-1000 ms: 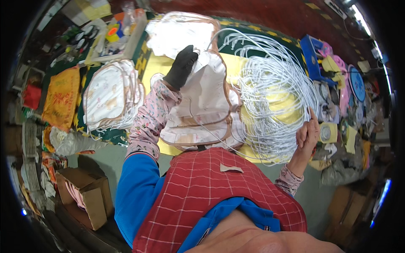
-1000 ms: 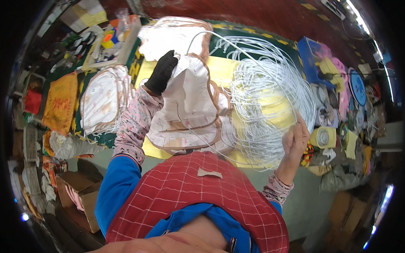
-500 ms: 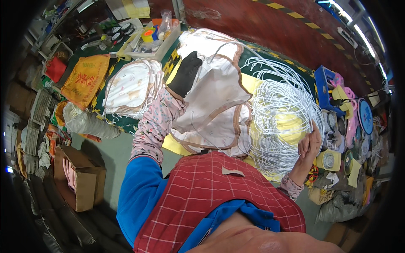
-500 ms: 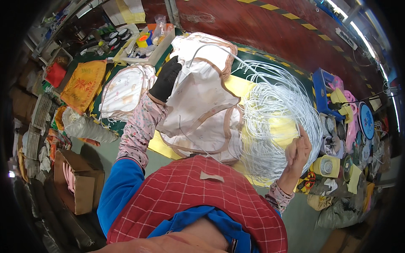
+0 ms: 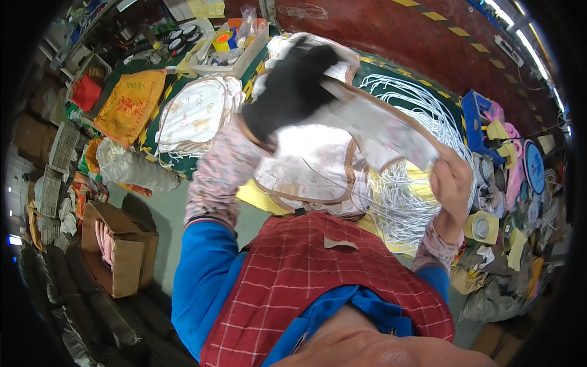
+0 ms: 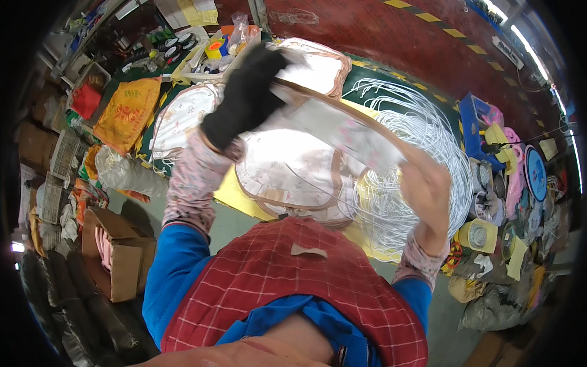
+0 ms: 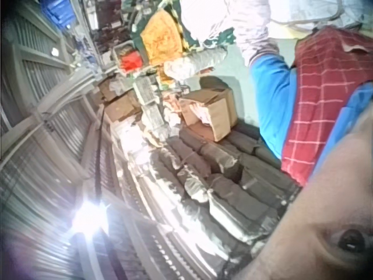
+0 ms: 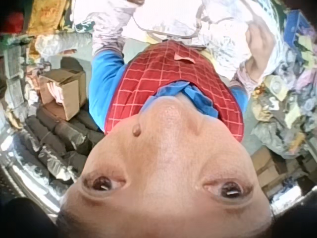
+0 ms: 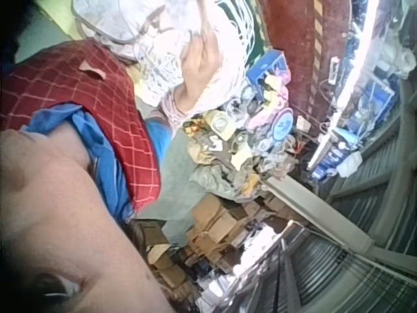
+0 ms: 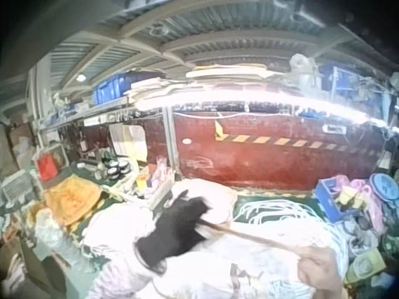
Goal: The person repeatedly picks up white fabric cushion covers, inserts white wire loops into them, and places the assembled items on a yellow work surface. The process is repeated continuously with multiple cushion covers and wire loops.
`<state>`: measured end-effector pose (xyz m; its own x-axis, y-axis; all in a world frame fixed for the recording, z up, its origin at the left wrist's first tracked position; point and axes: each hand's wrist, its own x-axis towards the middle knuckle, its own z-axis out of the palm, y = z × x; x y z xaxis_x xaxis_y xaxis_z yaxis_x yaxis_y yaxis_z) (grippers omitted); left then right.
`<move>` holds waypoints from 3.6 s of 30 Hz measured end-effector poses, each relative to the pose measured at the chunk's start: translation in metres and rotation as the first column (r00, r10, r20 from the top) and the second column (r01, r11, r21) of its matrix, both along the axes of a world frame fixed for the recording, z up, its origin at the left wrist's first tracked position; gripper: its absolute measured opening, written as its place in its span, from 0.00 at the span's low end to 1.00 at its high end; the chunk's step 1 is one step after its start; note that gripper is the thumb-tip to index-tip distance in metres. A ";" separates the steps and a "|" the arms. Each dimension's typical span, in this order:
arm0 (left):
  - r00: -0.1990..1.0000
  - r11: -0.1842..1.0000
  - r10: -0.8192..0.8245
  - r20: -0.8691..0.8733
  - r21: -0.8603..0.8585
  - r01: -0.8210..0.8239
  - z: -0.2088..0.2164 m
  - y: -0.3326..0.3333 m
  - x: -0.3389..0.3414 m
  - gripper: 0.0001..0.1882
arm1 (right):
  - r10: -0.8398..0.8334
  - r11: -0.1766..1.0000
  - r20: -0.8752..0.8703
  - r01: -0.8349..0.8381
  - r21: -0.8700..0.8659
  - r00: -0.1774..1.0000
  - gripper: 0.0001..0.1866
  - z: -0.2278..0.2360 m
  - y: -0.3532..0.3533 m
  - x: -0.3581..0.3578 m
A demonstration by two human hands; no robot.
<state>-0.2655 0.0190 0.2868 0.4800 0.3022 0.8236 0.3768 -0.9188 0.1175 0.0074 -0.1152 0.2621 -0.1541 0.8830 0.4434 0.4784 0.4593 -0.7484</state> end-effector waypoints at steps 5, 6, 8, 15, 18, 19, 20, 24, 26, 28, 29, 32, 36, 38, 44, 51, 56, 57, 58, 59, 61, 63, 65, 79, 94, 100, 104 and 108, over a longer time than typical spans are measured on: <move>0.981 0.967 0.179 -0.069 -0.172 -0.189 -0.064 0.005 0.008 0.19 | 0.038 0.998 0.208 -0.048 0.044 0.977 0.17 -0.030 0.026 -0.038; 0.958 0.949 0.212 -0.192 -0.192 -0.249 -0.061 -0.018 0.034 0.19 | 0.077 0.967 0.131 -0.042 -0.252 0.988 0.15 -0.033 0.033 -0.056; 0.998 0.995 0.045 -0.052 -0.092 -0.049 -0.042 -0.014 0.027 0.19 | 0.029 0.992 0.157 -0.010 -0.122 0.987 0.15 -0.032 0.028 -0.043; 0.995 0.758 -0.076 0.070 -0.644 0.103 -0.093 0.032 -0.003 0.12 | 0.070 0.998 0.051 -0.069 -0.008 0.996 0.14 -0.039 0.026 -0.041; 0.996 0.994 -0.071 -0.054 -0.090 0.066 -0.052 -0.007 0.015 0.19 | -0.139 0.989 0.307 0.118 0.085 0.942 0.13 -0.041 0.019 -0.034; 0.998 0.998 0.002 0.060 -0.064 0.002 -0.048 0.015 -0.009 0.20 | -0.050 0.998 0.018 0.049 0.039 0.999 0.14 -0.041 0.015 -0.016; 0.985 0.996 0.080 0.152 -0.051 -0.073 -0.046 0.029 -0.029 0.21 | 0.040 0.999 -0.295 -0.040 0.005 0.955 0.14 -0.048 0.009 0.000; 0.989 0.989 0.124 -0.082 -0.073 -0.130 -0.085 0.019 -0.002 0.17 | -0.053 0.999 0.181 0.052 0.012 0.982 0.18 -0.033 0.028 -0.033; 0.957 0.957 0.133 -0.258 -0.216 -0.192 -0.057 -0.011 0.018 0.19 | -0.017 0.984 0.001 0.017 -0.177 1.000 0.19 -0.041 0.035 -0.038; 0.995 0.987 -0.076 0.058 -0.135 0.083 -0.050 0.015 -0.011 0.23 | -0.110 0.994 -0.037 0.109 -0.027 0.993 0.21 -0.037 0.025 -0.010; 0.977 0.954 0.049 -0.208 -0.281 -0.107 -0.029 0.022 -0.042 0.28 | -0.136 0.990 -0.089 0.133 -0.049 0.987 0.20 -0.028 0.017 0.005; 0.939 0.978 -0.064 -0.337 -0.210 -0.009 -0.053 0.048 -0.094 0.13 | -0.105 0.991 -0.063 0.110 0.080 0.993 0.14 -0.011 0.026 -0.001; 0.822 0.937 -0.238 -0.518 -0.346 0.054 -0.075 0.009 -0.093 0.11 | 0.042 0.992 0.103 -0.054 0.114 0.994 0.13 -0.016 0.075 -0.052; 0.967 0.955 -0.191 -0.168 -0.258 0.143 -0.111 0.029 -0.133 0.13 | -0.152 0.971 -0.207 0.107 -0.215 0.966 0.19 -0.028 0.083 -0.036; 0.738 0.745 0.640 0.212 -0.405 -0.530 -0.253 0.086 -0.197 0.15 | -0.370 0.873 -0.759 -0.080 -0.482 0.537 0.23 -0.157 0.063 -0.057; 0.548 0.756 0.654 0.522 -0.418 -0.504 -0.195 0.069 -0.261 0.12 | -0.552 0.720 -0.471 0.108 -0.686 0.688 0.21 -0.216 0.077 0.079; 0.532 0.541 0.840 0.101 -0.228 -0.810 -0.153 0.103 -0.280 0.21 | -0.805 0.553 -0.301 0.463 -0.693 0.511 0.17 -0.264 0.067 0.211; 0.300 0.352 0.925 -0.232 0.227 -0.908 -0.172 0.120 -0.299 0.20 | -0.809 0.545 -0.230 0.544 -0.637 0.541 0.16 -0.274 0.074 0.236; 0.381 0.427 0.851 -0.361 0.055 -0.903 -0.183 0.131 -0.276 0.22 | -0.812 0.541 -0.149 0.633 -0.553 0.564 0.15 -0.277 0.082 0.254; 0.169 0.307 0.774 -0.610 0.127 -0.943 -0.214 0.144 -0.303 0.25 | -0.754 0.584 0.060 0.710 -0.395 0.654 0.14 -0.277 0.098 0.261; 0.226 0.316 0.698 -0.680 0.009 -0.949 -0.234 0.152 -0.201 0.35 | -0.637 0.708 0.367 0.703 -0.072 0.679 0.14 -0.275 0.114 0.271; 0.689 0.544 0.516 -0.509 -0.427 -0.723 -0.282 0.164 -0.128 0.37 | -0.473 0.871 0.538 0.461 0.168 0.698 0.15 -0.279 0.144 0.260; 0.848 0.786 0.259 -0.463 -0.409 -0.463 -0.358 0.168 -0.032 0.34 | -0.248 0.928 0.755 0.373 0.005 0.606 0.17 -0.282 0.168 0.253; 0.631 0.704 -0.650 -0.424 -0.648 0.290 -0.334 -0.004 0.294 0.33 | -0.130 0.796 0.682 0.486 -0.361 0.720 0.14 -0.281 -0.007 0.188; 0.647 0.757 -0.611 -0.456 -0.575 0.311 -0.345 -0.036 0.283 0.30 | -0.708 0.186 0.636 0.951 -0.249 0.305 0.15 -0.253 0.007 0.283; 0.649 0.780 -0.587 -0.484 -0.554 0.292 -0.346 -0.041 0.277 0.30 | -0.735 0.106 0.656 0.985 -0.136 0.170 0.16 -0.295 -0.012 0.298; 0.664 0.740 -0.600 -0.446 -0.625 0.249 -0.346 -0.047 0.265 0.26 | -0.765 0.121 0.624 0.987 -0.102 0.159 0.17 -0.280 -0.017 0.302; 0.703 0.747 -0.573 -0.423 -0.623 0.234 -0.337 -0.058 0.251 0.25 | -0.953 0.266 0.096 0.945 -0.190 0.287 0.15 -0.249 -0.002 0.285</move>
